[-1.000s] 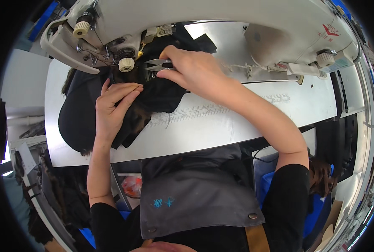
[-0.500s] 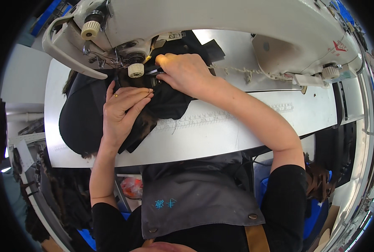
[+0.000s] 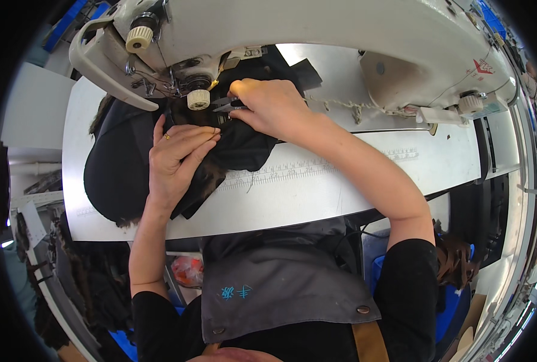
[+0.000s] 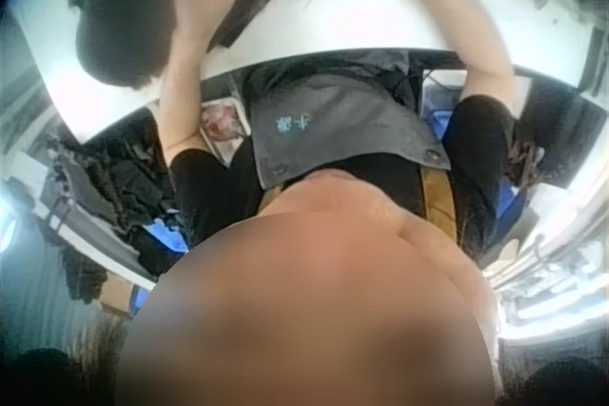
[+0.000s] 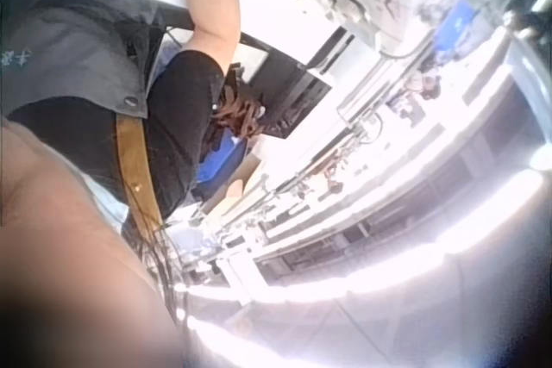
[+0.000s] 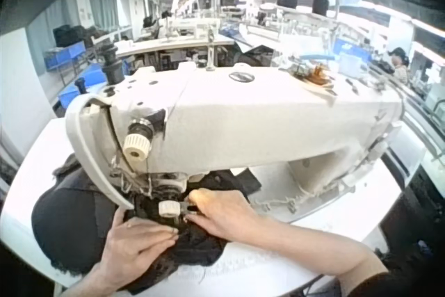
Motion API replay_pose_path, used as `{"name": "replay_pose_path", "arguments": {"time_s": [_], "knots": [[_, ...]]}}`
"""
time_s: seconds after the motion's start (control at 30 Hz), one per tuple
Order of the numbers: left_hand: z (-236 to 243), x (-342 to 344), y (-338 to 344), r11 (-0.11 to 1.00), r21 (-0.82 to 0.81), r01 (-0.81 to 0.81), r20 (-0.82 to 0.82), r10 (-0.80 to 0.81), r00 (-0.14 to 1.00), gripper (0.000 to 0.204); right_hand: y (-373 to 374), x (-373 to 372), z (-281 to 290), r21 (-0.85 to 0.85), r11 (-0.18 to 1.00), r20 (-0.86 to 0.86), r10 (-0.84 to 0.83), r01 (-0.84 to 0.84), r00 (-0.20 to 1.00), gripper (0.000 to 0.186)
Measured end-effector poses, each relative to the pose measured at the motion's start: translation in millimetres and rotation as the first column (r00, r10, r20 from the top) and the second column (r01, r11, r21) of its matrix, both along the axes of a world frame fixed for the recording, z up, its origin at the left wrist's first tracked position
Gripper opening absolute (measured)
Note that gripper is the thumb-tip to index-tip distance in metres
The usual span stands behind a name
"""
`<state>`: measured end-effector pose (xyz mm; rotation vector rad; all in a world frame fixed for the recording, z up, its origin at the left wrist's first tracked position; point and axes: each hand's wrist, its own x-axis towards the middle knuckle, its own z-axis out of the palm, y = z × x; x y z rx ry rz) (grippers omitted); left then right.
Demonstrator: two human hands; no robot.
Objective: Sewing a fur lining or trim onto a black leather garment component using a sewing machine.
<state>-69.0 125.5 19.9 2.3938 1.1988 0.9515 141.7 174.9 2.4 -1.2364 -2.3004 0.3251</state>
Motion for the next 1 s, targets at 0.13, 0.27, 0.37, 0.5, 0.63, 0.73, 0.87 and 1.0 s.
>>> {"name": "replay_pose_path", "arguments": {"time_s": [0.13, 0.27, 0.37, 0.5, 0.63, 0.73, 0.87, 1.0], "knots": [[1, 2, -2, 1.000, 0.024, 0.017, -0.010, -0.017, 1.000, 0.010, 2, 2, -7, 0.079, 0.988, -0.042, 0.133, -0.130, 0.990, 0.022], [0, 1, -2, 0.997, 0.057, 0.043, -0.021, -0.042, 0.999, 0.008, 1, 3, -6, 0.078, 0.995, -0.050, 0.065, -0.061, 0.997, 0.021], [10, -4, -22, 0.978, 0.141, 0.156, 0.032, -0.162, 0.986, 0.009, -15, 38, 2, 0.177, 0.976, -0.158, -0.099, 0.127, 0.982, 0.026], [19, -2, -70, 0.910, 0.007, 0.414, -0.033, -0.413, 0.910, 0.023, -48, 97, -3, 0.300, 0.916, 0.082, -0.302, 0.266, 0.950, 0.028], [43, -7, -105, 0.933, 0.011, 0.359, 0.058, -0.359, 0.931, 0.047, -103, 80, 44, 0.083, 0.995, -0.120, -0.041, 0.051, 0.992, 0.032], [71, -12, -136, 0.828, 0.195, 0.526, 0.629, -0.517, 0.581, 0.025, -159, 54, 102, 0.129, 0.742, -0.764, 0.497, -0.657, 0.411, 0.018], [119, 1, -148, 0.639, 0.334, 0.693, 0.735, -0.637, 0.233, 0.007, -185, 24, 147, 0.331, 0.461, -0.776, 0.630, -0.823, 0.041, 0.017], [131, -3, -154, 0.542, 0.340, 0.769, 0.683, -0.704, 0.194, 0.015, -200, 26, 155, 0.347, 0.391, -0.746, 0.666, -0.852, 0.002, 0.016]]}}
